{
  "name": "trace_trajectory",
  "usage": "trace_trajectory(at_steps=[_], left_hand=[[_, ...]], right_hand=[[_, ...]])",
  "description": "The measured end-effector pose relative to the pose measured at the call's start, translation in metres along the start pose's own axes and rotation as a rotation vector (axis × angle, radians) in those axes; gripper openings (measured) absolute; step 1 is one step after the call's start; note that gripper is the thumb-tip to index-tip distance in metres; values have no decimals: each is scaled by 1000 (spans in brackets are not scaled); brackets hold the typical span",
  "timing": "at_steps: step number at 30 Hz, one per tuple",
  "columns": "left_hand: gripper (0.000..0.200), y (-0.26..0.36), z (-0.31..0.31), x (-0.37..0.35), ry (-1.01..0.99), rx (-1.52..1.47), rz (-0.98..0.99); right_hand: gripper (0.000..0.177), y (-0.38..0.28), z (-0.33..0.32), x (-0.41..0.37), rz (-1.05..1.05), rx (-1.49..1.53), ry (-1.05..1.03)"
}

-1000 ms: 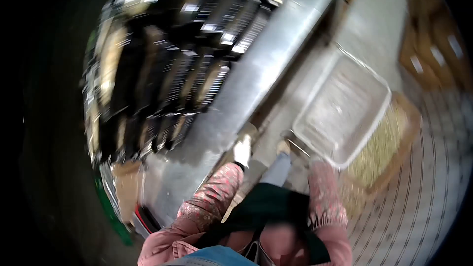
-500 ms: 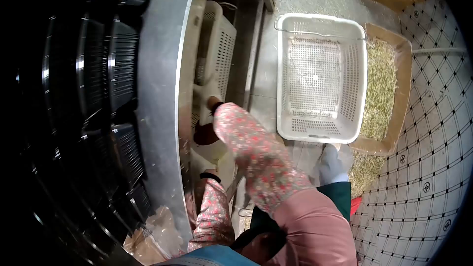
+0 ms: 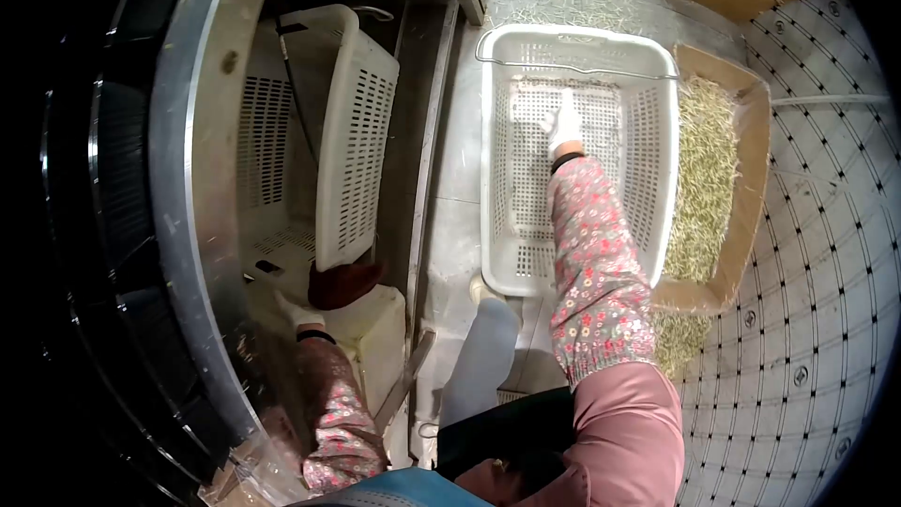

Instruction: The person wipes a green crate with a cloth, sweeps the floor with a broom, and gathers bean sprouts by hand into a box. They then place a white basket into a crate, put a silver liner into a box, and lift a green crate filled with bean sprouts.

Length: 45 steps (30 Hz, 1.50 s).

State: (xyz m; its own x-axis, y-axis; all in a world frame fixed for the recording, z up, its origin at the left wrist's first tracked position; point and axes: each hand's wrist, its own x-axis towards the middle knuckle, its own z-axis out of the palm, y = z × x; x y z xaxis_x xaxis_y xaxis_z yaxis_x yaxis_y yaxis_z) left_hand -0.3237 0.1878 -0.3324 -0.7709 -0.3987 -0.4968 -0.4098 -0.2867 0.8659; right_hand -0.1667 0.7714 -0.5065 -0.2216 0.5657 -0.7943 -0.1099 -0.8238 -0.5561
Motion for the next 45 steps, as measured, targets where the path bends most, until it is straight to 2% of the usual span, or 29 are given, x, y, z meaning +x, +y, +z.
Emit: trace_trajectory(at_steps=[2,3,4,6,8,10,11,12,14,15,16,17,21,22,24,25,26,27,30,31,32,33,34,37,40,41,43,44,45], left_hand=[[82,4,-19,26,-177,37,-363],[89,5,-8,12,-312,70,-278],[89,5,-13,19,-294,65,-247],[87,-3,-40,51,-209,112,-413],[87,2,-50,59,-161,142,-500],[78,1,-47,60,-72,161,-575],[58,0,-47,63,51,212,-541],[58,6,-32,43,59,204,-536],[57,27,44,-41,212,367,-419],[51,34,65,-71,161,267,-458],[51,28,63,-74,151,265,-464],[51,21,53,-72,63,201,-506],[42,-10,43,-93,-161,81,-535],[29,-21,52,-117,-130,19,-501],[12,-39,54,-128,-127,86,-377],[11,-52,39,-136,-66,154,-357],[10,-30,76,-188,-12,221,-347],[9,-40,55,-181,-72,143,-391],[6,-43,35,-211,-98,36,-405],[5,-46,20,-218,-124,84,-295],[5,-50,7,-229,-155,126,-185],[5,-49,7,-250,-118,-1,-293],[12,-46,10,-274,-138,40,-236],[58,-60,-21,-333,-309,365,-17],[51,-50,-15,-410,-375,154,-241],[47,-45,-7,-435,-382,328,-321],[40,-42,4,-470,-460,384,-552],[37,-45,12,-481,-532,254,-701],[30,-69,-7,-479,-542,262,-875]], right_hand=[[96,-23,1,13,-85,2,-65],[96,-31,4,19,-81,25,-49],[96,-44,11,24,-73,96,-96],[96,-71,28,25,-42,286,-233],[96,-102,46,-3,21,523,-156],[95,-115,61,-44,-326,421,-332],[90,-133,69,-58,-422,378,-479],[86,-151,76,-73,-512,329,-623],[68,-163,111,-109,-559,158,-703],[60,-164,126,-117,-576,29,-701],[51,-147,137,-93,-693,-316,-751],[58,-120,150,-115,-627,-383,-744],[90,31,178,-223,-121,-452,-778],[109,59,181,-232,-217,-823,-702],[98,81,193,-264,-288,-1104,-513],[92,74,191,-269,-197,-1061,-537],[87,66,187,-273,-113,-1022,-551],[85,75,181,-272,-345,-1087,-506],[91,62,162,-290,-472,-1229,-516],[85,53,155,-302,-526,-1273,-480],[92,33,145,-316,-408,-1330,-570],[91,24,126,-321,-462,-1257,-572],[90,16,110,-329,-525,-1178,-588],[86,-27,51,-356,-115,-954,-547],[66,-71,-15,-387,-210,-550,-539],[61,-73,-46,-383,-394,-577,-493],[56,-114,-93,-386,-129,-581,-425],[46,-121,-110,-375,-363,-607,-371],[39,-118,-156,-346,-238,-509,-322]])
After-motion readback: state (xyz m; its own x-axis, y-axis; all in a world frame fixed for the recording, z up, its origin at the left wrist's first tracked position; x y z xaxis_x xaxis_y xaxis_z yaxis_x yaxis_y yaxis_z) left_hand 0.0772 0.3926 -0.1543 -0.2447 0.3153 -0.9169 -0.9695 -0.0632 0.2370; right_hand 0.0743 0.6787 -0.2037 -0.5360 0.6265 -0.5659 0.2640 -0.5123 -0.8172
